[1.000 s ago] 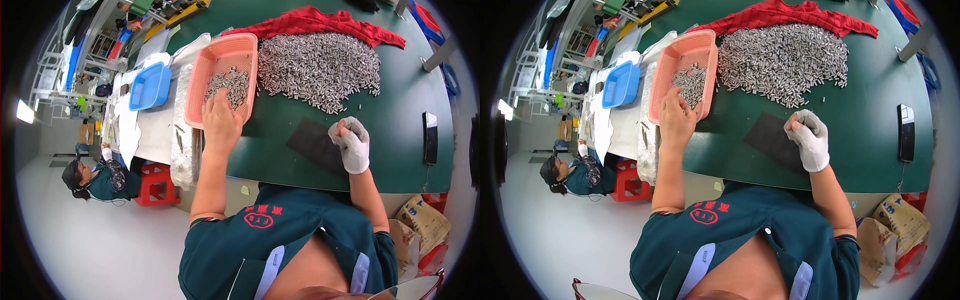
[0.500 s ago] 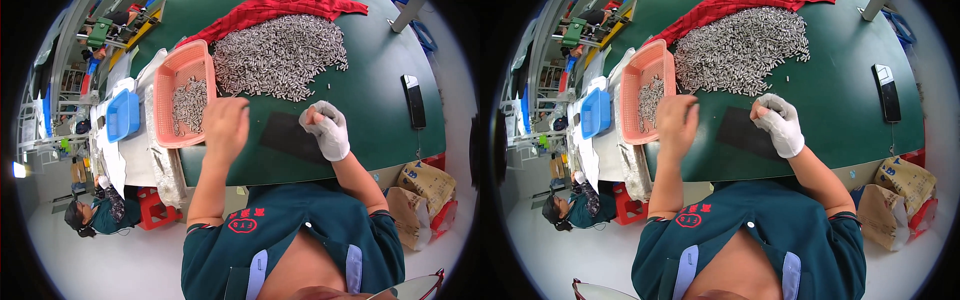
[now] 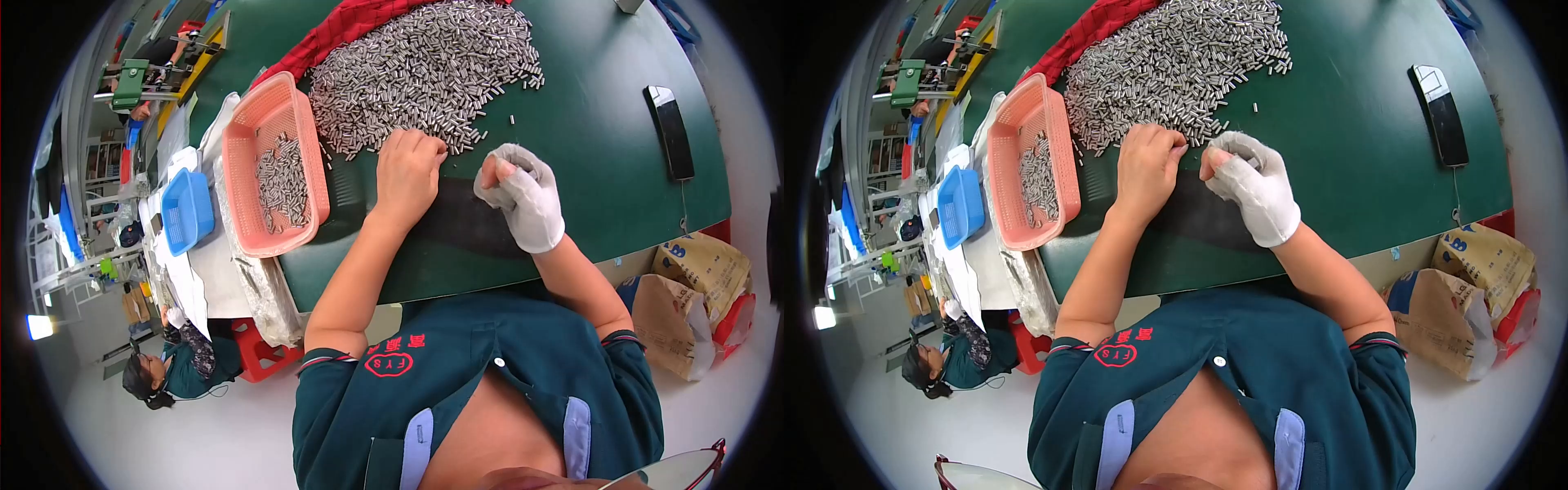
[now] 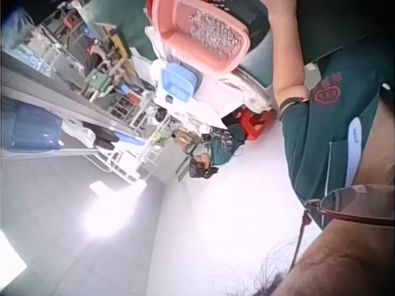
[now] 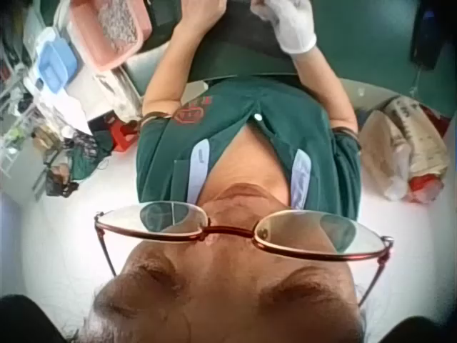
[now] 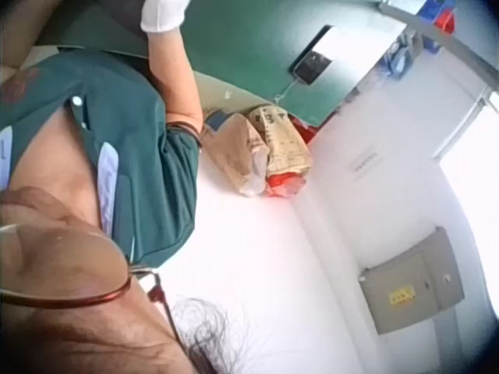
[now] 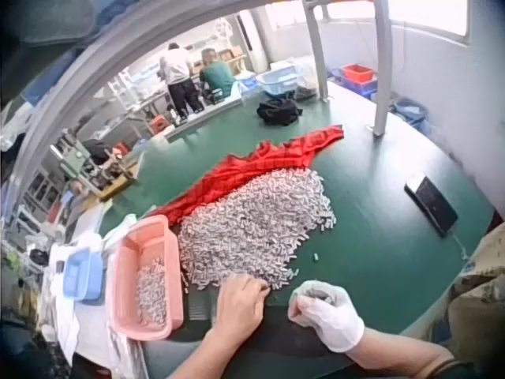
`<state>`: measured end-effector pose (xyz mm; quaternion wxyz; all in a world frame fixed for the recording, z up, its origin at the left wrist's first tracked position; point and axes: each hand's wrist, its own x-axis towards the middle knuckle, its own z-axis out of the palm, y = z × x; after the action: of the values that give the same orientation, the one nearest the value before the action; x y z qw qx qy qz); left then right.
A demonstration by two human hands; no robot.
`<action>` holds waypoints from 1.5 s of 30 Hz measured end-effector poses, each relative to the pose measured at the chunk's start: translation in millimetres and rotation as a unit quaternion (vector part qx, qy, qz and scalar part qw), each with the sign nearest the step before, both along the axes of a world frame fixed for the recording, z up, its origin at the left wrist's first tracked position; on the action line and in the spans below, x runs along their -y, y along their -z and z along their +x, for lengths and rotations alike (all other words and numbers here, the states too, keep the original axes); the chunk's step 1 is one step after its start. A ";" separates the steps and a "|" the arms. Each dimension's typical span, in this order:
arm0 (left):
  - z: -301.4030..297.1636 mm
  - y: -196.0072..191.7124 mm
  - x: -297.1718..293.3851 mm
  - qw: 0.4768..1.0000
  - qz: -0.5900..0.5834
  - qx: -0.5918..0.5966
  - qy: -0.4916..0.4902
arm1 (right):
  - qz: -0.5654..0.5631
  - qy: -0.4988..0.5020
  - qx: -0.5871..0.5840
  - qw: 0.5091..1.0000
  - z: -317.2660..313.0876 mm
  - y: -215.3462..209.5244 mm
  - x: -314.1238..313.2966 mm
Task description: The person assembles small metal pins into a component housing by hand at a workbench.
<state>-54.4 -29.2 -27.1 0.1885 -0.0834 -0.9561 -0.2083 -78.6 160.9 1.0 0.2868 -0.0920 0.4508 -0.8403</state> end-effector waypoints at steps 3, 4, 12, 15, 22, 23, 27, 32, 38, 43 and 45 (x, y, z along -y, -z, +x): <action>1.6 2.1 -1.5 1.000 -0.006 -0.003 -0.005 | -0.007 0.003 0.038 0.999 -2.2 0.0 -1.2; 1.7 0.2 -1.9 1.000 -0.007 0.000 0.002 | -0.009 0.010 0.041 0.999 -2.3 -1.3 -0.7; 23.5 -2.5 -0.3 0.901 0.421 0.097 0.026 | 0.047 0.036 0.035 0.998 1.5 -13.7 3.8; 29.6 -5.7 -6.5 0.839 0.529 0.123 0.044 | 0.047 0.031 0.026 0.998 1.9 -13.7 3.0; 46.9 -10.3 -17.3 0.812 0.561 0.162 -0.002 | -0.038 0.069 0.041 0.996 -1.2 -5.6 5.2; 49.4 -10.6 -18.8 0.814 0.557 0.164 -0.013 | -0.091 0.048 0.043 0.994 -4.4 2.2 1.7; 53.9 -13.5 -25.0 0.814 0.555 0.167 -0.034 | -0.086 0.044 0.042 0.994 -5.5 1.2 1.7; 51.0 -19.1 -22.9 0.994 0.098 0.053 -0.017 | -0.070 0.051 0.046 0.995 -6.4 0.1 1.6; 42.1 -27.5 -28.0 0.992 -0.043 0.116 0.030 | -0.057 0.051 0.050 0.996 -6.3 -4.4 1.1; 37.9 -22.0 -27.4 0.987 0.011 0.154 0.034 | -0.034 0.055 0.057 0.996 -6.9 -4.8 1.9; 40.2 -22.2 -25.5 0.985 0.045 0.166 0.024 | -0.014 0.056 0.060 0.997 -8.0 -6.2 1.9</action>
<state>-14.2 -3.7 -4.9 0.0262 -0.0616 -0.9615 -0.2666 -86.6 159.0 7.2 0.2641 -0.0201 0.4254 -0.8654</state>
